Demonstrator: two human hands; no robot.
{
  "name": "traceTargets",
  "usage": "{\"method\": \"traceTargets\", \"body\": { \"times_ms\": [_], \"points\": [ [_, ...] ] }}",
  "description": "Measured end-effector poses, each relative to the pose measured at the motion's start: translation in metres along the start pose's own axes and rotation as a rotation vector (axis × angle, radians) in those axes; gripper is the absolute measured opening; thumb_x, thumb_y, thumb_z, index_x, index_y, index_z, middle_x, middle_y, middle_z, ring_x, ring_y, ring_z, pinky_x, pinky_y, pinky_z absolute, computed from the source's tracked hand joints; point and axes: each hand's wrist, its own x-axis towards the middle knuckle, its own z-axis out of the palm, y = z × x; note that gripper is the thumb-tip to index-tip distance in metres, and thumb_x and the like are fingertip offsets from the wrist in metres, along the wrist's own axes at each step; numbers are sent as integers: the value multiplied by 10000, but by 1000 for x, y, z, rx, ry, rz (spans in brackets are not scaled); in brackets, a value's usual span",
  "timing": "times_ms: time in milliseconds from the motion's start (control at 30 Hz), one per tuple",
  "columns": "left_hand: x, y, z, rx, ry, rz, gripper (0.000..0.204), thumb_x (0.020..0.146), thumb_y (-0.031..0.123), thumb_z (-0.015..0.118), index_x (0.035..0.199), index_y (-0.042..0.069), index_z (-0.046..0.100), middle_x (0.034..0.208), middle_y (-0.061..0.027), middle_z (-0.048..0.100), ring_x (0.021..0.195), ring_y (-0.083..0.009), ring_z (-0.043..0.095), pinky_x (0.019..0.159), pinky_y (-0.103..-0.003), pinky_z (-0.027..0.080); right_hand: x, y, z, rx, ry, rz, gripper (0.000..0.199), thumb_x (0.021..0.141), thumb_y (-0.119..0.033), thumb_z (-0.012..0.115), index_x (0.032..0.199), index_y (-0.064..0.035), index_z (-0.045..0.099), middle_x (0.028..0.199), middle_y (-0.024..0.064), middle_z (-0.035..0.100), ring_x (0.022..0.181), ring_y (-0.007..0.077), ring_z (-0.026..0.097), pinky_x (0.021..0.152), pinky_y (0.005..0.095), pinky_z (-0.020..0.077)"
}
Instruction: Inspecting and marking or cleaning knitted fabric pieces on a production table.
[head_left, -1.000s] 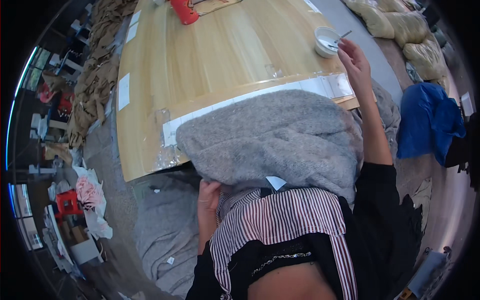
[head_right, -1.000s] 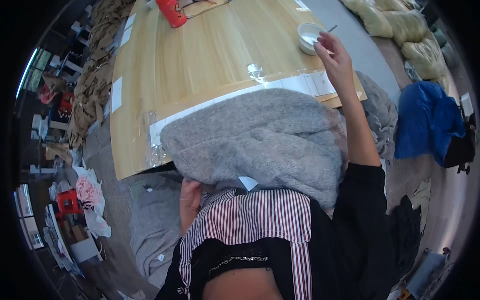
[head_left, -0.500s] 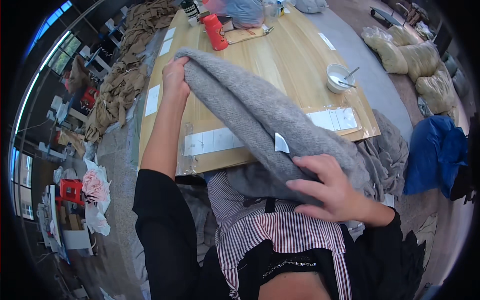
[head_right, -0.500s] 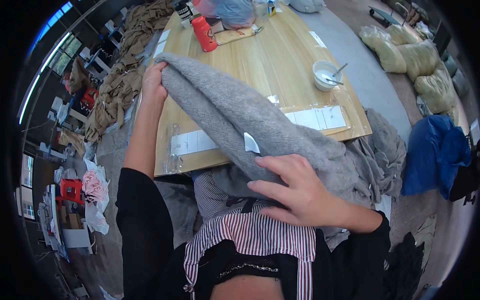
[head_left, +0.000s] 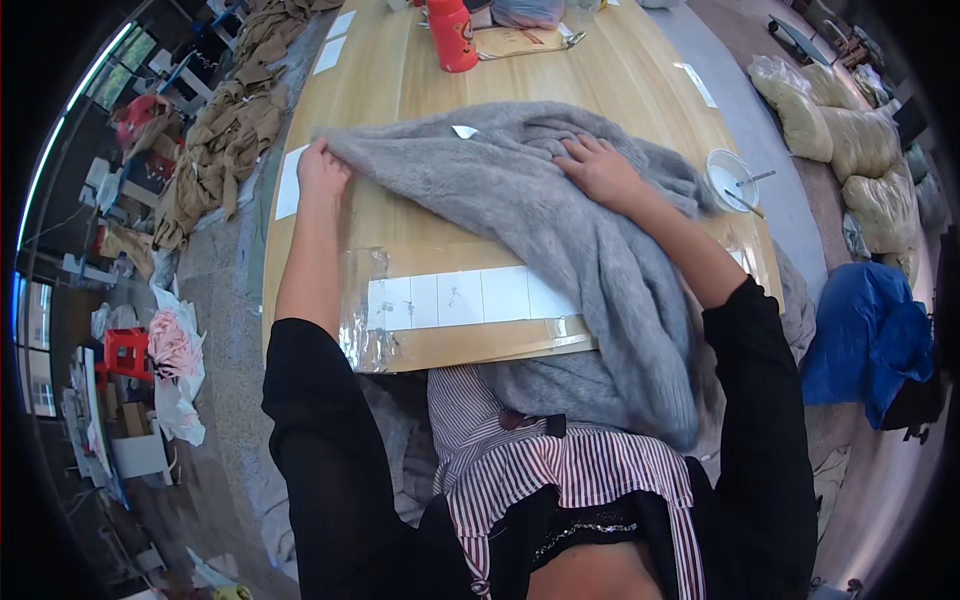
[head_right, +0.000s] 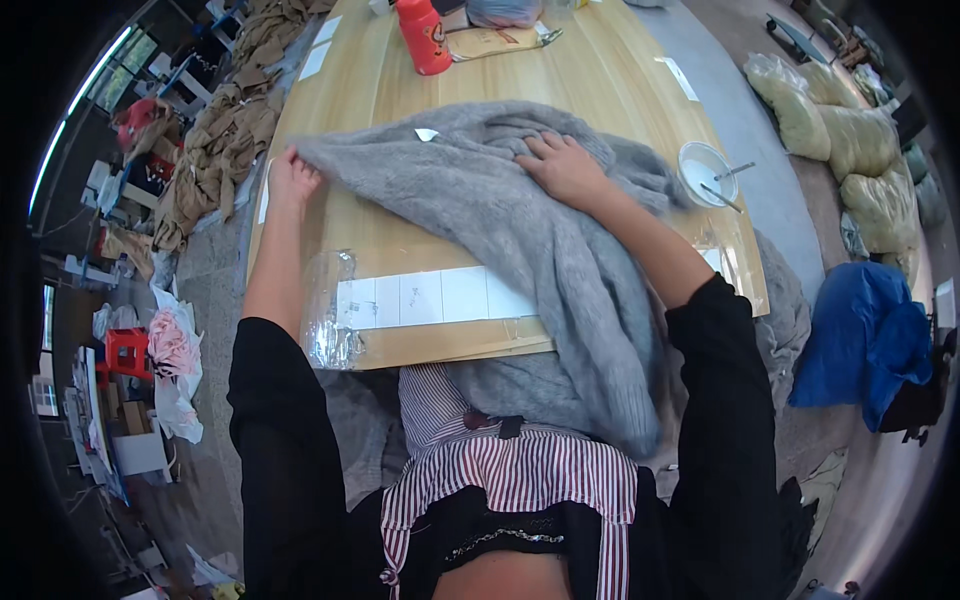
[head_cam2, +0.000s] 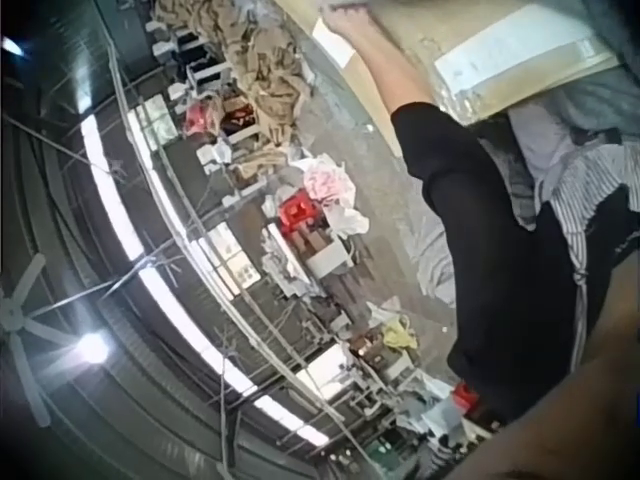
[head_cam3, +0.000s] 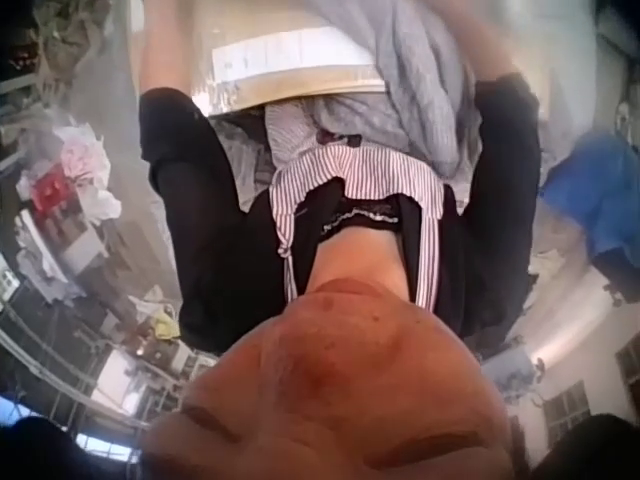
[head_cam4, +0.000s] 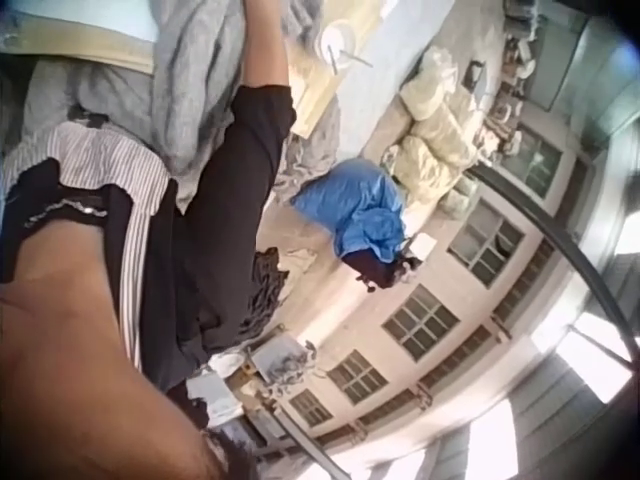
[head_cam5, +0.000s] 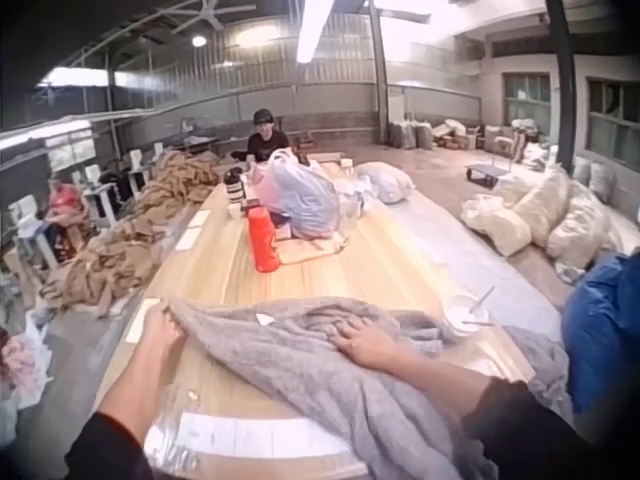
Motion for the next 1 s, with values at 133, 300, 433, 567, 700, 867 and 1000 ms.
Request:
{"method": "traceTargets", "body": {
  "times_ms": [133, 300, 433, 567, 700, 867, 1000],
  "points": [
    [-25, -26, -14, 357, 57, -234, 469, 963, 299, 421, 1375, 81, 370, 1442, -115, 410, 1379, -359, 266, 1058, -580, 265, 65, -10, 2, 28, 294, -96, 332, 826, -175, 610, 1151, -112, 593, 1281, 110, 526, 1206, 316, 466, 968, 425, 394],
    [-27, -41, -34, 282, -68, -363, 428, 951, 285, 470, 1314, 59, 443, 1388, -147, 458, 1258, -352, 445, 956, -498, 412, 12, -70, -62, 294, 414, -14, 433, 767, -167, 700, 1174, -89, 575, 1253, 141, 543, 1145, 317, 521, 937, 388, 444],
    [-20, -63, -40, 434, -242, -486, 366, 897, 304, 574, 1149, 42, 524, 1108, -128, 626, 977, -292, 615, 728, -385, 520, -89, -129, -97, 433, 11, 41, 569, 694, -228, 763, 1204, -82, 558, 1229, 162, 552, 1023, 348, 590, 864, 403, 493],
    [-21, -73, -27, 616, -193, -469, 352, 866, 307, 618, 1094, 51, 538, 999, -116, 646, 846, -271, 648, 625, -380, 536, -128, -129, -105, 483, -402, 458, 566, 659, -81, 702, 1207, -65, 558, 1196, 151, 573, 1082, 289, 571, 926, 359, 457],
    [-17, -35, 1, -54, 92, -96, 339, 858, 294, 630, 1068, 42, 548, 940, -109, 653, 784, -258, 657, 606, -442, 548, -105, -48, -143, 1098, 280, 651, 501, 645, 89, 458, 1127, 12, 571, 1099, 55, 595, 1056, 151, 553, 957, 259, 395],
    [-22, -7, 24, 238, -116, 45, 479, 892, 328, 586, 1257, 43, 461, 1243, -177, 523, 1020, -320, 589, 882, -460, 488, -24, -26, -177, 115, 351, 361, 519, 792, 2, 585, 1301, -16, 485, 1204, 119, 570, 1129, 196, 509, 983, 331, 379],
    [-35, -24, 4, 453, 62, -127, 432, 894, 272, 583, 1247, 56, 460, 1243, -181, 490, 980, -346, 584, 774, -462, 510, -68, -98, -266, 1112, -41, -494, 311, 809, -179, 671, 1068, -26, 592, 966, 119, 613, 794, 233, 589, 693, 313, 452]
  ]
}}
